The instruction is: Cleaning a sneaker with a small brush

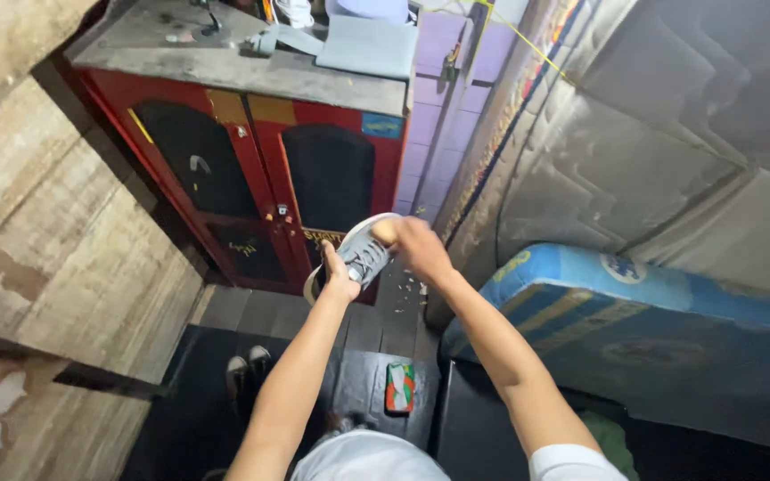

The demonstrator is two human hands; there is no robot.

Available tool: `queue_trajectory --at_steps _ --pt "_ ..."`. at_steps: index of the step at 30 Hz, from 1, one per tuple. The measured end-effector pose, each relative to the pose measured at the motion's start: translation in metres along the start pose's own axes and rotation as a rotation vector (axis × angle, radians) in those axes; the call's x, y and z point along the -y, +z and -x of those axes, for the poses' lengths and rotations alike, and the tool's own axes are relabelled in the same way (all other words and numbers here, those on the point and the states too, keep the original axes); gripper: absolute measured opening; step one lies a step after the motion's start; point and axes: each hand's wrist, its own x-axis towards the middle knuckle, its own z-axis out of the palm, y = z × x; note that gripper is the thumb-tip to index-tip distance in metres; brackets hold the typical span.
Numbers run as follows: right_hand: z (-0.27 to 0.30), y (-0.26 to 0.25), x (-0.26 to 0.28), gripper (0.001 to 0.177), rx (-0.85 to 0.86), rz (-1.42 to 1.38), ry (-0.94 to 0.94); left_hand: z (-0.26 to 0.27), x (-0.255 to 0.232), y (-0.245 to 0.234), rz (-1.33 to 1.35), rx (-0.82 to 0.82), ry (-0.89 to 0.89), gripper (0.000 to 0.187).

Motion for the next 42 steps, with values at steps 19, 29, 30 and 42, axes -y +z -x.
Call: queue_trajectory --at_steps 19,29,30,42 --pt "-0.087 0.030 0.026 0.035 -0.105 -0.047 0.473 -0.077 -0.046 -0.073 -1.048 -0.084 0.645 0.067" --pt "-0.065 0.062 0.023 0.055 -0.269 -0.140 0.676 -0.048 -0.083 -0.076 -1.513 0.195 1.238 0.048" --pt "-0.073 0.059 0.042 0.053 -0.364 -0.233 0.433 -0.048 -0.084 -0.076 -1.642 0.173 1.175 0.045" --pt "-0.098 0.065 0.060 0.062 -0.479 -0.467 0.429 -0.059 -0.107 -0.083 -1.545 0.186 1.241 0.043"
